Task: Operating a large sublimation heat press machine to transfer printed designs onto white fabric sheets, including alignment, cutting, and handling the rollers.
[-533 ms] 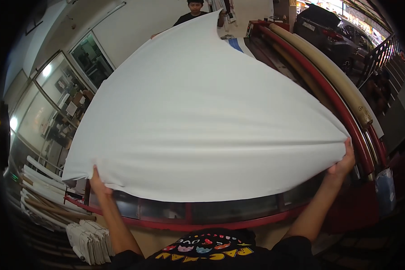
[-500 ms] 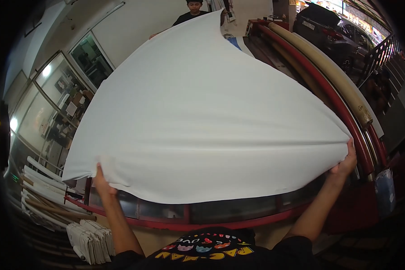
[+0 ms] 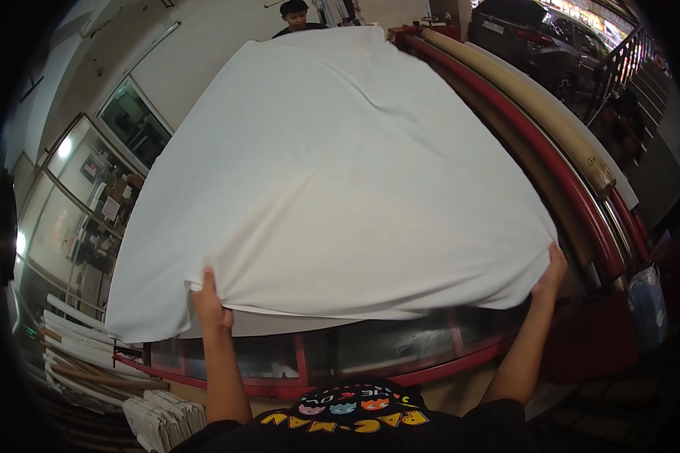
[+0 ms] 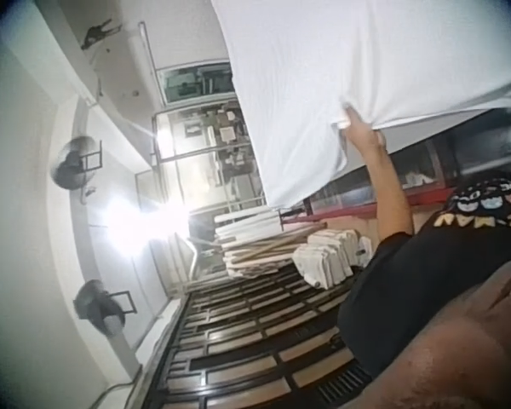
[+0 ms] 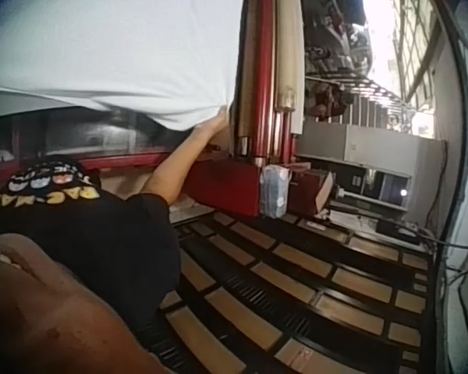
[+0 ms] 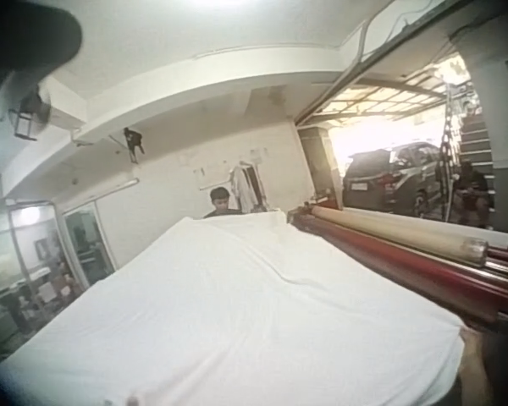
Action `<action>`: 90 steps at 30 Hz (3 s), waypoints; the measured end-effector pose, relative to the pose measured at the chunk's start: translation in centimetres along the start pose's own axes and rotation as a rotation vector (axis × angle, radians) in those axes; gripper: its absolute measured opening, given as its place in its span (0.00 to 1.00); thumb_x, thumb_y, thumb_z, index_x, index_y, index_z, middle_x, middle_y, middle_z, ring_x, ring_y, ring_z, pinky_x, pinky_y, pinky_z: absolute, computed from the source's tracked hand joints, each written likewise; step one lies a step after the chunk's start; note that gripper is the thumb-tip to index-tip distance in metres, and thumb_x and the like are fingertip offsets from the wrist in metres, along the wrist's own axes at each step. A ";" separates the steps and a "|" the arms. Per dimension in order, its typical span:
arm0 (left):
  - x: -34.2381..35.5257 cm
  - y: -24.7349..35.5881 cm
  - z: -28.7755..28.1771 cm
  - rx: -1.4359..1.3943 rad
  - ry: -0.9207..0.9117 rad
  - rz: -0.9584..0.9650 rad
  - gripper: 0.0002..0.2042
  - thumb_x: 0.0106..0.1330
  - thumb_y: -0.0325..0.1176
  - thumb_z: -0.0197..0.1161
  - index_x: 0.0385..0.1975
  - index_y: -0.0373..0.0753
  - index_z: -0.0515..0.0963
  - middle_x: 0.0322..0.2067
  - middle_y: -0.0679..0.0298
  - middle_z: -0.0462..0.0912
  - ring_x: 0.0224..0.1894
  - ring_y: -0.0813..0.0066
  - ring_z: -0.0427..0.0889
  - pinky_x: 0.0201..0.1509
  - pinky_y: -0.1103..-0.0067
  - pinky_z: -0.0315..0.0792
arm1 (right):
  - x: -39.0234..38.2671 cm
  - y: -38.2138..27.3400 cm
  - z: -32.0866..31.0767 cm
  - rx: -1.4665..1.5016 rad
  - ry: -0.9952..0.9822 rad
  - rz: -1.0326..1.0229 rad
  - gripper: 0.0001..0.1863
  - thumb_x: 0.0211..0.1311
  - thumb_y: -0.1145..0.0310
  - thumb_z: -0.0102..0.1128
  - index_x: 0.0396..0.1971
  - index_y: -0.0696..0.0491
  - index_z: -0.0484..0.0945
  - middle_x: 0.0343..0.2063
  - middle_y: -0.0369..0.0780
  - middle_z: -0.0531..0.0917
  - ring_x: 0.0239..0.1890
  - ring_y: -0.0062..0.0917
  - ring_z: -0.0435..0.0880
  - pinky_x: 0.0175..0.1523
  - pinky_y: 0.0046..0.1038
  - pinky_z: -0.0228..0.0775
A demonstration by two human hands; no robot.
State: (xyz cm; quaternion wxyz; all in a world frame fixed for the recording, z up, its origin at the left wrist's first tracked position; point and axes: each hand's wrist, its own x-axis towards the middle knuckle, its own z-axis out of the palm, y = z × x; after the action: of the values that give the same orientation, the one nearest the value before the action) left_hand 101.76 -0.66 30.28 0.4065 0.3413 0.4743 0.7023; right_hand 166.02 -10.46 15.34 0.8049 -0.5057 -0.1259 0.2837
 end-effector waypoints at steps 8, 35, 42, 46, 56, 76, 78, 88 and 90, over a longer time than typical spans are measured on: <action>6.7 -5.2 -17.9 -0.139 0.360 -0.183 0.20 0.69 0.35 0.57 0.56 0.29 0.69 0.53 0.52 0.77 0.51 0.57 0.80 0.56 0.63 0.77 | -4.5 8.3 3.2 -0.138 0.004 0.117 0.18 0.68 0.62 0.57 0.45 0.64 0.78 0.40 0.42 0.84 0.42 0.26 0.82 0.51 0.27 0.71; -0.3 -16.7 -39.3 0.644 0.925 -0.500 0.29 0.56 0.22 0.52 0.63 0.35 0.64 0.49 0.51 0.77 0.38 0.62 0.79 0.42 0.63 0.75 | -10.3 12.4 -6.5 -0.905 0.290 -0.019 0.17 0.59 0.70 0.58 0.14 0.57 0.65 0.13 0.30 0.62 0.19 0.15 0.60 0.23 0.29 0.51; -1.0 -16.6 -39.7 0.565 0.778 -0.453 0.33 0.58 0.19 0.52 0.67 0.49 0.65 0.50 0.57 0.77 0.43 0.65 0.77 0.48 0.65 0.72 | -8.1 15.8 -9.8 -1.037 0.275 0.015 0.16 0.58 0.65 0.60 0.17 0.60 0.72 0.13 0.43 0.73 0.18 0.25 0.70 0.28 0.35 0.63; -0.9 -17.3 -40.4 0.516 0.726 -0.480 0.27 0.58 0.21 0.57 0.59 0.52 0.76 0.46 0.60 0.78 0.46 0.64 0.76 0.51 0.62 0.71 | -7.3 16.9 -10.9 -1.043 0.240 0.027 0.13 0.56 0.65 0.60 0.20 0.60 0.77 0.16 0.45 0.78 0.21 0.30 0.76 0.31 0.36 0.67; -1.0 -17.4 -40.4 0.550 0.603 -0.465 0.26 0.58 0.20 0.57 0.61 0.42 0.74 0.49 0.56 0.78 0.48 0.62 0.77 0.55 0.64 0.71 | -7.2 15.4 -9.8 -1.045 0.229 0.000 0.10 0.52 0.69 0.60 0.21 0.61 0.81 0.15 0.40 0.79 0.22 0.23 0.77 0.31 0.30 0.68; -2.0 -15.9 -37.5 0.849 0.425 -0.458 0.16 0.65 0.36 0.59 0.44 0.29 0.79 0.27 0.61 0.78 0.23 0.70 0.76 0.27 0.75 0.74 | -4.6 15.8 -8.8 -1.459 0.073 0.109 0.15 0.48 0.63 0.68 0.30 0.60 0.80 0.29 0.47 0.84 0.32 0.36 0.83 0.39 0.36 0.74; -2.2 -15.4 -36.5 0.821 0.457 -0.634 0.16 0.66 0.41 0.59 0.37 0.30 0.80 0.23 0.63 0.75 0.19 0.71 0.74 0.20 0.76 0.72 | -5.1 15.7 -7.0 -1.557 0.066 0.104 0.17 0.48 0.62 0.69 0.33 0.59 0.80 0.33 0.49 0.85 0.38 0.40 0.85 0.43 0.38 0.76; -1.9 -14.2 -35.4 0.822 0.470 -0.601 0.22 0.68 0.50 0.57 0.28 0.33 0.77 0.18 0.63 0.73 0.15 0.70 0.73 0.16 0.78 0.70 | -5.0 16.4 -1.0 -1.563 -0.099 -0.027 0.19 0.50 0.64 0.66 0.40 0.59 0.79 0.40 0.50 0.84 0.45 0.44 0.83 0.53 0.38 0.75; -2.2 -13.8 -35.6 0.808 0.486 -0.592 0.22 0.68 0.50 0.57 0.27 0.33 0.77 0.17 0.63 0.72 0.16 0.70 0.73 0.16 0.77 0.70 | -4.5 16.9 -1.2 -1.450 -0.025 -0.043 0.19 0.50 0.66 0.66 0.42 0.60 0.79 0.39 0.50 0.85 0.45 0.44 0.84 0.52 0.36 0.75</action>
State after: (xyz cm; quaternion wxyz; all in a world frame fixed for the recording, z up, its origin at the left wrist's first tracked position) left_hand 75.36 -13.48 5.74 0.3021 0.1506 0.8616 0.3790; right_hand 157.46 -8.44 0.21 0.2710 -0.9065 -0.3014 0.1187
